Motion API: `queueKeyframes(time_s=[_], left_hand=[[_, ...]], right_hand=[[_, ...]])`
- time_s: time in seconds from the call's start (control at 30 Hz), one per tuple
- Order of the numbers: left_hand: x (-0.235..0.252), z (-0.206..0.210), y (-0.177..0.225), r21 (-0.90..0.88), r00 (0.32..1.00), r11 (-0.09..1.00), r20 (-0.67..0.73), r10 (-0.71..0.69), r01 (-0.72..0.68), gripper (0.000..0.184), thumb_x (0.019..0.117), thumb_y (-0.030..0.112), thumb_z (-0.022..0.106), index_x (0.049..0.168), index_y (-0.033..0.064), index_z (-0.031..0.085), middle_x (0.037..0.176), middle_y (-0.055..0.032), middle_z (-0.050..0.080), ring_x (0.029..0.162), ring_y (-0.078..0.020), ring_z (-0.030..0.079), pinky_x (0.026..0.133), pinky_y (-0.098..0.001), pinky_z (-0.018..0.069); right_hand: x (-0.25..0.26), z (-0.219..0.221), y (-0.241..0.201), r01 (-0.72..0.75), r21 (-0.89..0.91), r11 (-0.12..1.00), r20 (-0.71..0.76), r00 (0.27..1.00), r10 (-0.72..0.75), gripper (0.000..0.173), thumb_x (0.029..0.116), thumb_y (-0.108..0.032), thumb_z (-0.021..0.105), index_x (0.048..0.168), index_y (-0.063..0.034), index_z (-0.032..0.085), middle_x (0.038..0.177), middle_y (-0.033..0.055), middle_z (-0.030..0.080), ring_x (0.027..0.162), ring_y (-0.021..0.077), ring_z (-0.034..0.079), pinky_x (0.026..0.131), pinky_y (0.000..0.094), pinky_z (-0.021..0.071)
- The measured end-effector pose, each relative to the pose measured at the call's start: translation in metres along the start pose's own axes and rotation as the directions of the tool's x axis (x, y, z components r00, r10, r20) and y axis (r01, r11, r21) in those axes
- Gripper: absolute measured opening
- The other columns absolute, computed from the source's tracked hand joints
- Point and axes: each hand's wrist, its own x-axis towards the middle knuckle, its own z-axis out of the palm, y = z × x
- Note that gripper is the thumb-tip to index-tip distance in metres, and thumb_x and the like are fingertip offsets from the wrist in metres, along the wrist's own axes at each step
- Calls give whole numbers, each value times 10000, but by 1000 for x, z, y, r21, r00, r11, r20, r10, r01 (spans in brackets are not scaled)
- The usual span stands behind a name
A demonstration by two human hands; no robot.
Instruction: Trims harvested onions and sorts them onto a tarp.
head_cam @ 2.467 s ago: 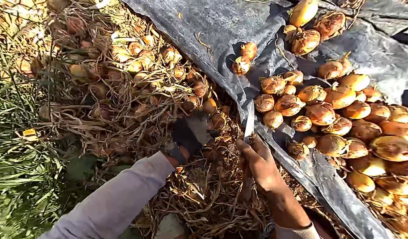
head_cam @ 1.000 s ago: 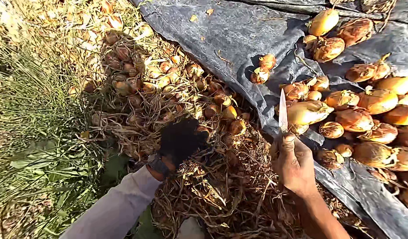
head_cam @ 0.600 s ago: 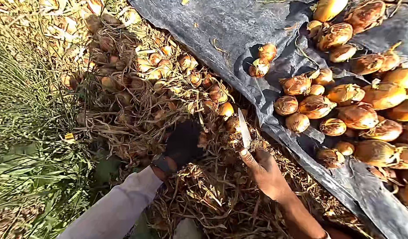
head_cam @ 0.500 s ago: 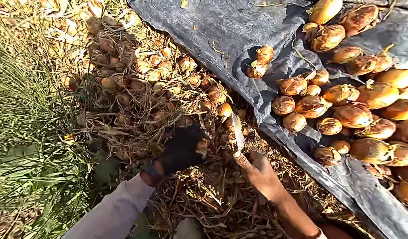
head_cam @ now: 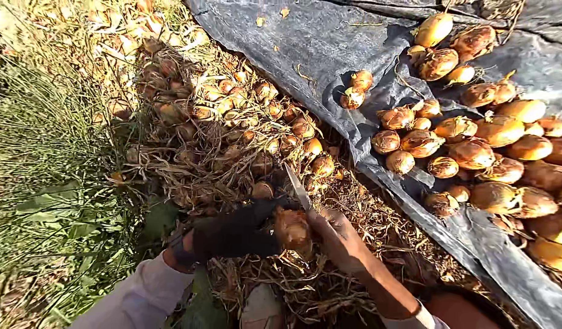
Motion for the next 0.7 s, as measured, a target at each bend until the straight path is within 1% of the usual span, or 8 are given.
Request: queueKeyframes(time_s=[0.07, 0.13, 0.2, 0.3, 0.37, 0.5, 0.57, 0.7], left_hand=[[-2, 13, -5, -68, 998, 998, -61, -9, 5, 673, 852, 198, 811, 1461, 255, 531, 1128, -6, 720, 901, -85, 703, 789, -283, 611], [3, 16, -10, 258, 978, 966, -195, 71, -19, 678, 804, 391, 864, 1409, 260, 587, 1132, 45, 718, 988, -54, 687, 882, -315, 598], [10, 9, -14, 562, 919, 824, -362, 158, 80, 698, 788, 591, 798, 1368, 262, 590, 986, 30, 725, 895, -119, 703, 777, -438, 607], [4, -2, 4, 443, 849, 879, -521, 92, 177, 852, 768, 547, 865, 1475, 229, 511, 1050, -57, 727, 902, -196, 714, 780, -485, 607], [-3, 1, 17, 436, 870, 896, -473, 143, 89, 772, 828, 486, 833, 1496, 266, 513, 1169, -11, 711, 958, -128, 704, 827, -414, 614], [13, 8, 0, 632, 855, 770, -346, 387, -93, 238, 993, 423, 658, 1071, 222, 759, 813, 92, 729, 681, -13, 668, 642, -279, 591], [20, 13, -8, 639, 890, 765, -304, 339, -73, 221, 1011, 402, 631, 1019, 226, 765, 779, 73, 706, 681, -61, 661, 642, -342, 582], [43, 20, -19, 740, 959, 669, -237, 159, 72, 293, 1064, 384, 511, 1124, 206, 736, 951, -35, 726, 878, -228, 699, 764, -507, 567]], right_hand=[[-2, 10, -7, -76, -1, 997, -31, 997, 76, 430, 1047, -493, 479, 856, -169, 687, 680, -54, 602, 588, 42, 558, 549, 252, 499], [-4, 15, -10, -134, -48, 990, -21, 991, 133, 452, 1039, -532, 468, 834, -181, 666, 649, -52, 561, 553, 63, 522, 522, 275, 466], [-7, 15, -7, -141, -38, 989, -17, 990, 141, 520, 1021, -617, 456, 783, -185, 621, 593, -54, 488, 495, 70, 458, 469, 270, 412], [-8, 10, 8, -211, -45, 976, -147, 968, 203, 575, 1001, -649, 438, 777, -147, 604, 583, -9, 490, 463, 122, 457, 435, 307, 420], [-3, -1, 16, -320, -257, 912, -170, 944, 284, 588, 945, -699, 502, 891, -128, 630, 664, 17, 563, 568, 165, 561, 538, 389, 498], [-3, -6, 9, -261, -363, 894, -192, 960, 202, 731, 710, -813, 699, 1120, -208, 708, 914, -82, 714, 856, 39, 684, 797, 354, 597], [-6, -12, 15, -131, -275, 952, -248, 967, 61, 633, 831, -775, 610, 1098, -207, 698, 852, -87, 704, 759, 28, 677, 692, 308, 604], [8, -48, 0, -6, -77, 997, -409, 912, -27, 589, 965, -762, 383, 808, -229, 579, 560, -57, 448, 404, 78, 389, 371, 258, 378]])
